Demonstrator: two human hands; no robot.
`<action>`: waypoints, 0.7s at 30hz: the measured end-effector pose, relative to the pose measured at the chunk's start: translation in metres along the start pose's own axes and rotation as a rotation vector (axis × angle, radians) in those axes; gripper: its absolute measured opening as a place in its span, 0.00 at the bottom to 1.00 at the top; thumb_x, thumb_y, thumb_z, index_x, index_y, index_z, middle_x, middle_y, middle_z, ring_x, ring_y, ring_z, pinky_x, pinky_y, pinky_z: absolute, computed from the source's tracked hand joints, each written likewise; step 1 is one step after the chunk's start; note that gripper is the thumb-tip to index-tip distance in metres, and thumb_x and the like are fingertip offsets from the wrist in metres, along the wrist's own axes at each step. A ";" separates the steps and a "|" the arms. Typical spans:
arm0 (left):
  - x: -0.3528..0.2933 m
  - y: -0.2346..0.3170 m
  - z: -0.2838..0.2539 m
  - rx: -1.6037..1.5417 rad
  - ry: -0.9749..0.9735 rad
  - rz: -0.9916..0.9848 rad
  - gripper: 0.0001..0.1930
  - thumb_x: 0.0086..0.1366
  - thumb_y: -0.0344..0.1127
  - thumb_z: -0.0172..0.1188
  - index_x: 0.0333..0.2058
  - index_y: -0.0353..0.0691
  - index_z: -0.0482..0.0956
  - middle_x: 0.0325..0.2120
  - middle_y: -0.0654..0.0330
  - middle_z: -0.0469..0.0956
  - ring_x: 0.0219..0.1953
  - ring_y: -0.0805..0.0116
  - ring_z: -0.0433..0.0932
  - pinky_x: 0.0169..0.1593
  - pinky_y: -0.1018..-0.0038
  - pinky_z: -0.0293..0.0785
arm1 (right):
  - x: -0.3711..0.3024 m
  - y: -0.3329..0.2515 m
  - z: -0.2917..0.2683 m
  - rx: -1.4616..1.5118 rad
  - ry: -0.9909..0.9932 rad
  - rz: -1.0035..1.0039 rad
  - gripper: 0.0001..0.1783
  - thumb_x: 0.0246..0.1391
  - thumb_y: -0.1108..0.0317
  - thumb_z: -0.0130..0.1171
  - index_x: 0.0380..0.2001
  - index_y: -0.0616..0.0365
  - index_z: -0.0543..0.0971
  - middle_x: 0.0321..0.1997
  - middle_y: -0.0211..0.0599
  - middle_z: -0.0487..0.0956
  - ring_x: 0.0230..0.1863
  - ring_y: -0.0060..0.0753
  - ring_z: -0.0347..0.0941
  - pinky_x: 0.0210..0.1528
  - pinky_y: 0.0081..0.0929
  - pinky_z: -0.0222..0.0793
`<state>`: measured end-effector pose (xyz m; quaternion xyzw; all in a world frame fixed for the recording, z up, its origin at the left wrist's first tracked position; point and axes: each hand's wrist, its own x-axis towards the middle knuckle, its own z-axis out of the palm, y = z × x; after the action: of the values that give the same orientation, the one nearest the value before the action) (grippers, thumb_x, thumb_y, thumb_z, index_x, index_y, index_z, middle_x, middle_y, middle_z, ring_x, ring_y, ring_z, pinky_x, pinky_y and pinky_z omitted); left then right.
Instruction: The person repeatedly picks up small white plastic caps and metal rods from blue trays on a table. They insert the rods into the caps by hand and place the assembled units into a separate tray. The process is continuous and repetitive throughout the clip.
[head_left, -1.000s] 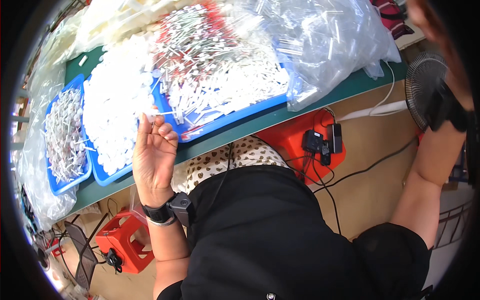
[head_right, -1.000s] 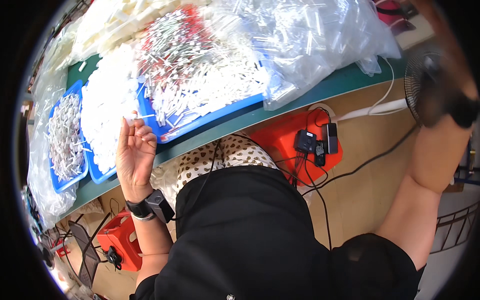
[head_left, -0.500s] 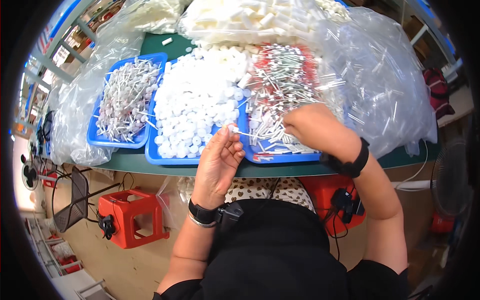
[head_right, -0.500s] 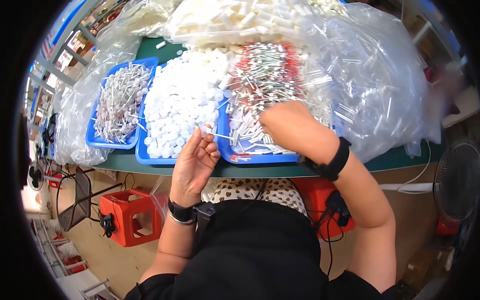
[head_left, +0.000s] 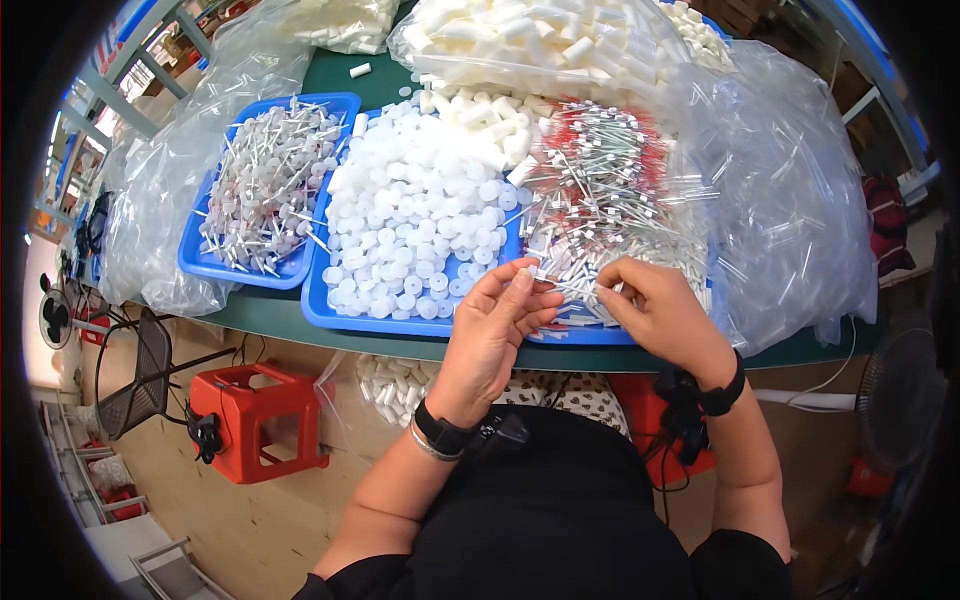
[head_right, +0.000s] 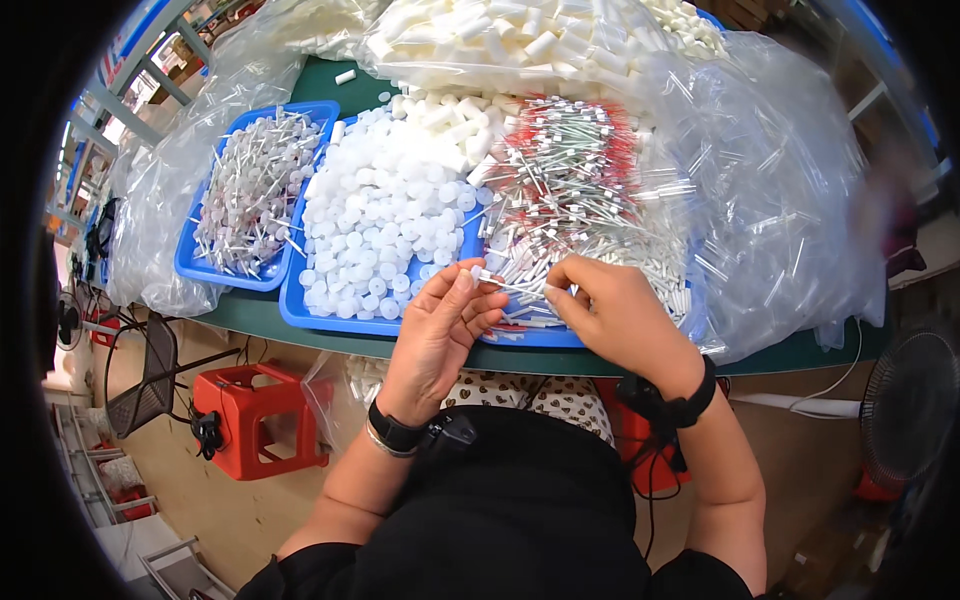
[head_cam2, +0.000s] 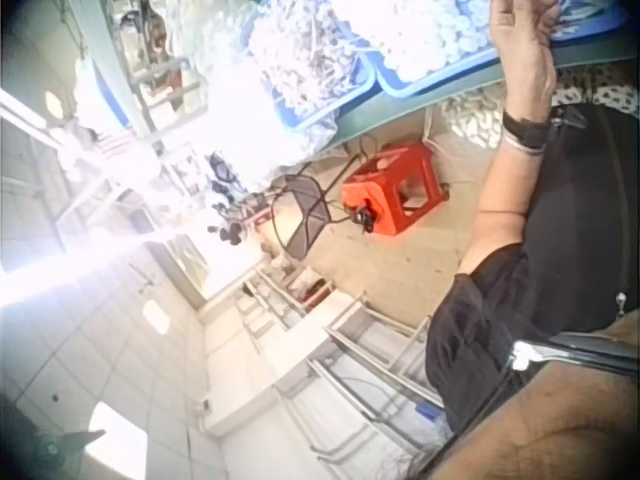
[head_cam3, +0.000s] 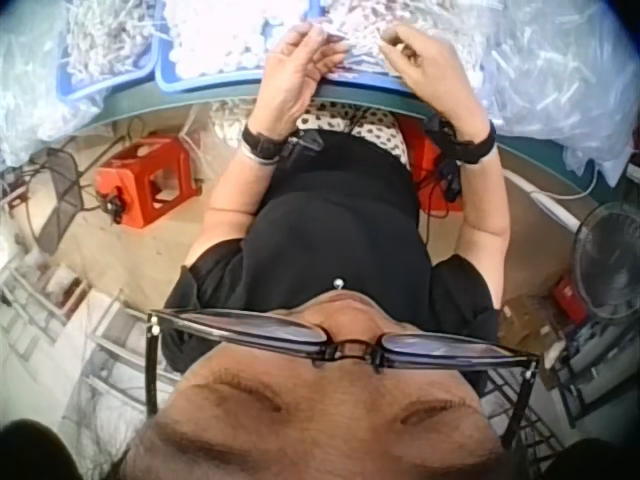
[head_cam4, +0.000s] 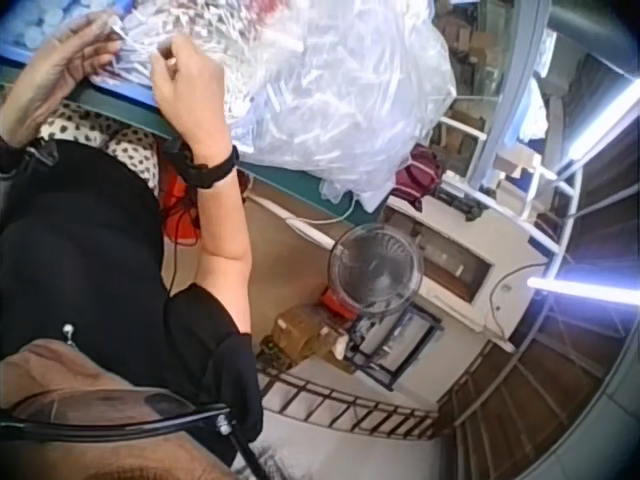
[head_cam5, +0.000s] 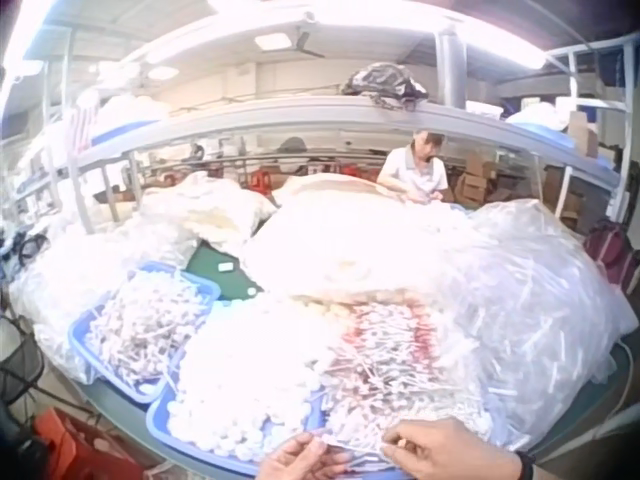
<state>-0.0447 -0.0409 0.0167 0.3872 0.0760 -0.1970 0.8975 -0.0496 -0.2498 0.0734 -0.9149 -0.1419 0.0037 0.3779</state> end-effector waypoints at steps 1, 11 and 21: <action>0.000 0.000 0.000 -0.008 -0.006 0.000 0.15 0.71 0.37 0.58 0.51 0.35 0.73 0.41 0.54 0.80 0.42 0.67 0.82 0.46 0.75 0.80 | -0.003 -0.002 0.000 0.077 -0.008 0.041 0.06 0.56 0.69 0.62 0.34 0.61 0.78 0.27 0.42 0.79 0.25 0.38 0.79 0.28 0.31 0.71; 0.001 -0.005 0.000 -0.043 -0.006 0.012 0.15 0.72 0.36 0.56 0.51 0.35 0.73 0.42 0.52 0.80 0.44 0.64 0.82 0.48 0.73 0.80 | -0.011 0.001 0.004 0.071 0.053 -0.038 0.06 0.56 0.72 0.63 0.34 0.62 0.78 0.26 0.40 0.80 0.23 0.36 0.77 0.28 0.28 0.71; -0.006 -0.013 0.010 0.011 -0.062 -0.037 0.16 0.70 0.35 0.59 0.53 0.35 0.73 0.43 0.54 0.80 0.46 0.67 0.81 0.49 0.75 0.78 | -0.009 0.000 0.013 0.103 0.112 -0.142 0.06 0.59 0.71 0.61 0.34 0.64 0.78 0.27 0.39 0.80 0.23 0.31 0.77 0.27 0.26 0.71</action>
<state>-0.0556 -0.0553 0.0166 0.3846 0.0539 -0.2258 0.8934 -0.0599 -0.2438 0.0631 -0.8808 -0.1848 -0.0670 0.4308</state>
